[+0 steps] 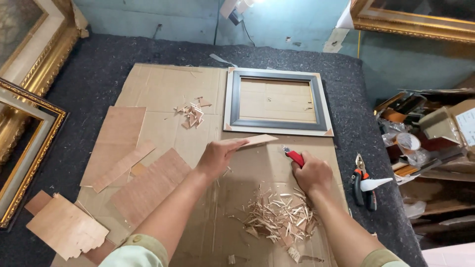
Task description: Using a utility knife to shave thin strips of wood from small rectangular panels on a cardboard-covered workbench.
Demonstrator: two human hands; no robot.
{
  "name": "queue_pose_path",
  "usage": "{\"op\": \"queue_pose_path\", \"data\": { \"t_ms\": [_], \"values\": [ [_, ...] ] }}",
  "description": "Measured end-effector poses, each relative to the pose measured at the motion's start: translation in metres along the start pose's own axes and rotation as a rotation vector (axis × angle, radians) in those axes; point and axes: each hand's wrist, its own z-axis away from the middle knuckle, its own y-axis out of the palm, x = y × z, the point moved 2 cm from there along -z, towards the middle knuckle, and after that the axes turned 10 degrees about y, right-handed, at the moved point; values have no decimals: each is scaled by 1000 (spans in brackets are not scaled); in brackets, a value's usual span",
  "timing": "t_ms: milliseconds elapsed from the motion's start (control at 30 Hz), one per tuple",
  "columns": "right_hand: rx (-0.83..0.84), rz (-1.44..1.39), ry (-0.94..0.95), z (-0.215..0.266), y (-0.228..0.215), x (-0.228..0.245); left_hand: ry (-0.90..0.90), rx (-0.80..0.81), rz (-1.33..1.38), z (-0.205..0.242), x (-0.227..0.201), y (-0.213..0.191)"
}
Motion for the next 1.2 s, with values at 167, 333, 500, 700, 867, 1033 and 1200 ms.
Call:
{"op": "queue_pose_path", "data": {
  "t_ms": [167,333,500,700,867,1033,1200],
  "values": [
    [-1,-26,6,-6,6,-3,25,28,-54,21,-3,15],
    [8,-71,8,2,-4,2,102,74,-73,53,-19,23],
    [29,-32,26,6,-9,3,-56,-135,-222,64,-13,-10],
    [18,-23,10,4,-6,2,91,-202,-450,69,-11,-11],
    [9,-115,-43,17,-26,9,300,-184,-488,92,-21,48],
    [-39,-224,-135,16,-22,5,430,-93,-228,102,-70,63],
    [12,-110,30,6,-6,0,212,-90,-303,72,-12,55]
  ]
}}
